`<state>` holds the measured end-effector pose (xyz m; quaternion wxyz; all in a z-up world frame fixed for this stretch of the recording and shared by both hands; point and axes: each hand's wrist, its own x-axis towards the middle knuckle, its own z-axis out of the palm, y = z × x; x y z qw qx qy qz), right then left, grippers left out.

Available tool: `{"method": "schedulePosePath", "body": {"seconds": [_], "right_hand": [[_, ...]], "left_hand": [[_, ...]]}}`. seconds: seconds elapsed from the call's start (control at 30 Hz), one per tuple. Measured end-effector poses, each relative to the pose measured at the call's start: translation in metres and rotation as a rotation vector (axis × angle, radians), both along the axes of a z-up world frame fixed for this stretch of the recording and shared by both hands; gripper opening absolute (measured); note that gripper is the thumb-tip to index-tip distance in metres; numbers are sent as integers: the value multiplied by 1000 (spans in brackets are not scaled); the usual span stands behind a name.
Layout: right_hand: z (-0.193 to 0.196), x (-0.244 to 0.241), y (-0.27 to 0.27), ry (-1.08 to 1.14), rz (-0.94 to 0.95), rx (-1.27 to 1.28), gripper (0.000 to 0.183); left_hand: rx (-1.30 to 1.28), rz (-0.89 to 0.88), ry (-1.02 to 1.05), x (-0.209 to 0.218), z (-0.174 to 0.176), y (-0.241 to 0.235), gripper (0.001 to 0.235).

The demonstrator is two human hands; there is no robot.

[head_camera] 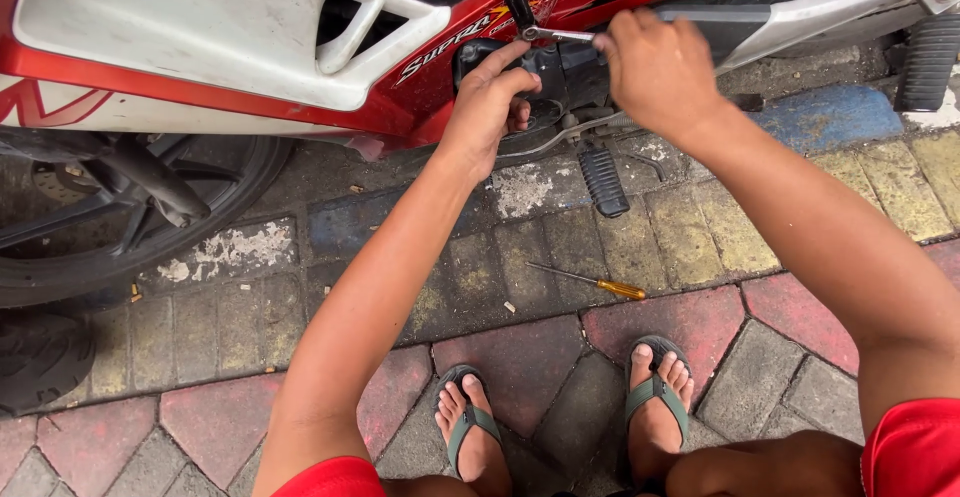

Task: The person uses a wrench to tighten a bolt on the side of a red motorcycle. They then open the seat to access the storage compartment and continue using the wrench on a bolt located near the seat hinge.

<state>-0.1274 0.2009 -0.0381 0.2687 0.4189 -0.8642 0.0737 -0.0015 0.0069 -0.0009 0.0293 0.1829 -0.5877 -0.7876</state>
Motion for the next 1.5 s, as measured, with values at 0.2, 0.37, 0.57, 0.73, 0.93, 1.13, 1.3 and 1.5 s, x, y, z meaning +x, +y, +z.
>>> {"method": "schedulePosePath", "body": {"seconds": [0.2, 0.37, 0.57, 0.73, 0.93, 1.13, 1.3, 1.5], "right_hand": [[13, 13, -1, -461, 186, -272, 19], [23, 17, 2, -269, 215, -273, 16], [35, 17, 3, -229, 236, -233, 13], [32, 16, 3, -234, 249, -225, 12], [21, 9, 5, -116, 274, -225, 13], [18, 5, 6, -68, 243, -203, 12], [19, 4, 7, -38, 273, -207, 13], [19, 3, 8, -66, 297, -222, 14]], "left_hand": [[100, 54, 77, -8, -6, 5, 62], [151, 56, 124, -9, -11, 5, 57], [164, 96, 166, -18, -17, 4, 46], [127, 127, 205, -22, -21, 7, 42], [106, 101, 263, -22, -30, 8, 46], [169, 62, 305, -24, -34, 6, 50], [206, 41, 327, -22, -35, 4, 52], [177, 43, 318, -18, -35, 5, 59]]}}
